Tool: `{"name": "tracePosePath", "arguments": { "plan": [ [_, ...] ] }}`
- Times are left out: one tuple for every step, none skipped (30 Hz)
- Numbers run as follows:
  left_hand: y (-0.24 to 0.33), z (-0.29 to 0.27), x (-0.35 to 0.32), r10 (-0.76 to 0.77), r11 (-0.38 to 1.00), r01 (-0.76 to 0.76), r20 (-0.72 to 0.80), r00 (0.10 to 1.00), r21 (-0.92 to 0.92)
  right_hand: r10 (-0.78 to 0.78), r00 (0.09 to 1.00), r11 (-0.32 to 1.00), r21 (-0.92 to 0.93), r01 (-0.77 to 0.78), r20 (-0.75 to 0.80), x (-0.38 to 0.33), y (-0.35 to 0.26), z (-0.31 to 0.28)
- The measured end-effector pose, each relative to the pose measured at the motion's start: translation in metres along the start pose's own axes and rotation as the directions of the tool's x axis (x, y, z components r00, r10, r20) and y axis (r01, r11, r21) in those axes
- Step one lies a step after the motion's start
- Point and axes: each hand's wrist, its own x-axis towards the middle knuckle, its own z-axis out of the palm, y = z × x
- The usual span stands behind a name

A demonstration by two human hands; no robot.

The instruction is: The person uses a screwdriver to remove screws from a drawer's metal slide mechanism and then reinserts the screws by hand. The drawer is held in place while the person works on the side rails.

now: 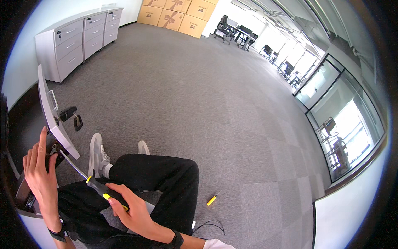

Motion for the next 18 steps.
{"name": "tracePosePath", "arguments": {
  "plan": [
    [0.0,0.0,-0.001,0.0,1.0,0.0,0.0,1.0,-0.002,0.009,1.0,1.0,0.003,-0.009,0.005,0.0,0.002,0.001],
    [-0.001,0.0,-0.001,-0.011,0.999,0.01,0.026,1.0,0.031,0.002,1.0,1.0,0.001,-0.002,0.003,0.0,0.003,0.001],
    [-0.001,0.001,-0.002,-0.01,1.0,0.01,0.01,1.0,-0.004,-0.005,1.0,1.0,-0.004,0.005,0.004,0.0,0.004,0.002],
    [-0.001,0.001,-0.003,-0.019,1.0,0.019,0.021,1.0,-0.005,-0.01,1.0,1.0,-0.008,0.01,0.004,0.0,0.005,0.003],
    [-0.001,0.001,-0.003,-0.045,0.999,0.043,0.054,0.998,0.029,-0.013,1.0,1.0,-0.02,0.013,0.002,0.0,0.006,0.003],
    [-0.001,0.002,-0.003,-0.026,1.0,0.026,0.032,0.999,0.002,-0.016,1.0,0.999,-0.032,0.016,0.0,-0.001,0.007,0.004],
    [-0.001,0.002,-0.003,-0.023,1.0,0.023,0.031,0.999,0.008,-0.02,1.0,0.999,-0.044,0.02,-0.004,-0.002,0.007,0.004],
    [-0.001,0.001,-0.003,-0.029,0.998,0.026,0.052,0.998,0.049,-0.028,1.0,0.999,-0.042,0.028,-0.005,-0.002,0.007,0.004],
    [0.0,0.001,-0.002,-0.019,1.0,0.018,0.025,1.0,0.015,-0.038,0.999,0.999,-0.039,0.038,-0.01,-0.002,0.007,0.004],
    [0.0,0.0,0.0,-0.017,1.0,0.016,0.02,1.0,0.015,-0.041,0.999,0.998,-0.042,0.041,-0.003,-0.003,0.008,0.004],
    [0.001,-0.001,0.001,-0.012,1.0,0.011,0.029,1.0,0.026,-0.072,0.997,0.996,-0.061,0.071,-0.013,-0.003,0.009,0.004],
    [0.002,-0.001,0.002,-0.012,1.0,0.012,0.011,1.0,0.015,-0.093,0.996,0.992,-0.083,0.092,-0.009,-0.002,0.011,0.003],
    [0.003,-0.003,0.003,-0.009,1.0,0.009,0.012,1.0,0.02,-0.132,0.991,0.986,-0.102,0.13,-0.01,-0.002,0.013,0.003],
    [0.003,-0.005,0.003,-0.008,0.999,0.007,0.022,1.0,0.035,-0.17,0.985,0.981,-0.103,0.167,-0.019,-0.003,0.015,0.003],
    [0.003,-0.005,0.003,0.0,1.0,0.0,0.025,1.0,0.01,-0.14,0.99,0.98,-0.144,0.136,-0.015,-0.002,0.017,0.004],
    [0.002,-0.006,0.003,-0.019,1.0,0.017,0.058,0.998,0.023,-0.141,0.99,0.975,-0.175,0.139,0.0,-0.001,0.02,0.006],
    [0.002,-0.007,0.003,0.002,1.0,-0.002,0.044,0.999,-0.007,-0.116,0.993,0.979,-0.168,0.112,-0.015,-0.002,0.021,0.006],
    [0.002,-0.006,0.003,0.04,0.999,-0.04,-0.001,0.999,-0.027,-0.086,0.996,0.984,-0.156,0.082,-0.019,-0.002,0.022,0.007]
  ]
}}
